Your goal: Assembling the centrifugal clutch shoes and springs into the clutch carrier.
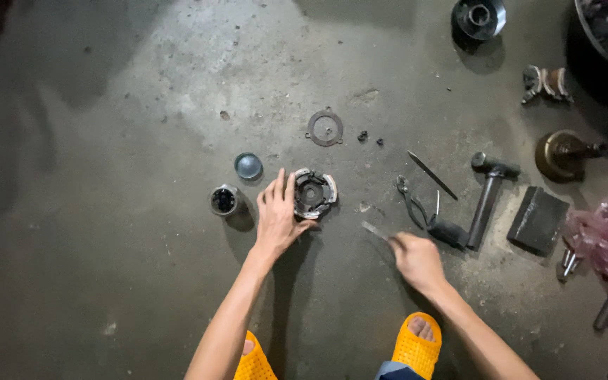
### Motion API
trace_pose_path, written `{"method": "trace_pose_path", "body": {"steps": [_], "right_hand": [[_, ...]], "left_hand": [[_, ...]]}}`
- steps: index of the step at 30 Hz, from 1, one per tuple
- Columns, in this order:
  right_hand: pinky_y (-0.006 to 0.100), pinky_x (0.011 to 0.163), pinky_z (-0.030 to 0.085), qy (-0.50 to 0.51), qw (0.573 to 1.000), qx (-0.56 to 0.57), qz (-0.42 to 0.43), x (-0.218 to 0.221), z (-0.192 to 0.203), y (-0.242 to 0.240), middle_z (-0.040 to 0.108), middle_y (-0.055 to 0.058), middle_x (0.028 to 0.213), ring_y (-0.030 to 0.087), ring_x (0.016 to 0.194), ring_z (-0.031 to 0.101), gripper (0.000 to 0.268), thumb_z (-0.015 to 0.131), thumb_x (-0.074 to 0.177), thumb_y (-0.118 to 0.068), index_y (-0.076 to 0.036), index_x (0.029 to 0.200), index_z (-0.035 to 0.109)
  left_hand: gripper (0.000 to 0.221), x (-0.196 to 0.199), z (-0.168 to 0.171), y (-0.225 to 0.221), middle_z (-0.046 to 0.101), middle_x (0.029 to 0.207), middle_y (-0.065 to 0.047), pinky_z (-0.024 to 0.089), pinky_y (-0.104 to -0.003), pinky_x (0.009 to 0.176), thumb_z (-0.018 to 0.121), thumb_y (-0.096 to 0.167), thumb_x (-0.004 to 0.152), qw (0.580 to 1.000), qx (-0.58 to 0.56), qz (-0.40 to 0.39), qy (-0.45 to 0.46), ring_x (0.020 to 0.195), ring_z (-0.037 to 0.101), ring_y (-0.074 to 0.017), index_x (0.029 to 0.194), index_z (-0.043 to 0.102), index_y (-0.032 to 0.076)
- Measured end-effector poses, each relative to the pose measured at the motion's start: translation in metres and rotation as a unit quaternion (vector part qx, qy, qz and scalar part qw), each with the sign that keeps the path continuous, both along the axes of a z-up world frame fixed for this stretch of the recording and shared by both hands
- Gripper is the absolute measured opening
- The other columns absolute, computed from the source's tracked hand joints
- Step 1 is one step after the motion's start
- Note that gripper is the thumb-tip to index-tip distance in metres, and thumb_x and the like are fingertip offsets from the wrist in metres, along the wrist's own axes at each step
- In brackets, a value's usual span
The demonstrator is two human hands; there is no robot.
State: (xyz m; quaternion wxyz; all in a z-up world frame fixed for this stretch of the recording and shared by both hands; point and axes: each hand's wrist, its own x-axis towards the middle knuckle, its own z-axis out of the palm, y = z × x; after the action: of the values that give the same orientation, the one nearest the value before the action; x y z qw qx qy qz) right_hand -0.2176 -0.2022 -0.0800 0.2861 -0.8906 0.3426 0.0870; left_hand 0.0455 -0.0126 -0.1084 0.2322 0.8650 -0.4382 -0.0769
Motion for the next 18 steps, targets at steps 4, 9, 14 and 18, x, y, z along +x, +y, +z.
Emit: {"method": "trace_pose_path", "body": {"steps": [4,9,14,18], "right_hand": [[0.045,0.078,0.058,-0.082,0.996,-0.02,0.008,0.034,0.036,-0.012,0.076,0.009,0.09,0.032,0.089,0.073,0.014,0.067,0.094,-0.019,-0.017,0.103,0.078],[0.05,0.077,0.058,-0.022,0.989,-0.051,0.138,0.103,0.031,-0.017,0.075,0.011,0.084,0.036,0.085,0.073,0.013,0.065,0.091,-0.022,-0.017,0.097,0.075],[0.049,0.074,0.059,0.063,0.962,-0.14,0.224,0.127,-0.042,-0.03,0.074,0.006,0.082,0.035,0.076,0.074,0.017,0.059,0.091,-0.028,-0.021,0.101,0.07],[0.048,0.07,0.059,0.063,0.963,-0.12,0.234,0.147,-0.024,-0.023,0.075,0.006,0.081,0.035,0.076,0.075,0.017,0.059,0.092,-0.026,-0.017,0.098,0.073]], "left_hand": [[0.124,-0.001,-0.015,-0.01,0.052,0.149,-0.022,0.04,-0.057,0.104,0.097,0.045,0.055,0.998,-0.004,-0.032,-0.061,0.122,0.056,-0.0349,0.153,0.037,-0.001],[0.137,-0.033,-0.045,-0.016,0.052,0.15,-0.021,0.041,-0.054,0.104,0.095,0.054,0.047,0.997,-0.04,-0.027,-0.054,0.118,0.057,-0.032,0.157,0.034,0.0],[0.096,-0.028,-0.029,-0.004,0.053,0.139,-0.025,0.045,-0.051,0.099,0.074,0.055,0.088,0.99,-0.109,0.033,0.088,0.116,0.056,-0.0369,0.154,0.036,-0.004],[0.085,-0.016,-0.02,-0.008,0.047,0.131,-0.025,0.05,-0.051,0.099,0.079,0.031,0.088,0.973,-0.104,0.038,0.204,0.117,0.056,-0.0432,0.151,0.036,-0.007]]}}
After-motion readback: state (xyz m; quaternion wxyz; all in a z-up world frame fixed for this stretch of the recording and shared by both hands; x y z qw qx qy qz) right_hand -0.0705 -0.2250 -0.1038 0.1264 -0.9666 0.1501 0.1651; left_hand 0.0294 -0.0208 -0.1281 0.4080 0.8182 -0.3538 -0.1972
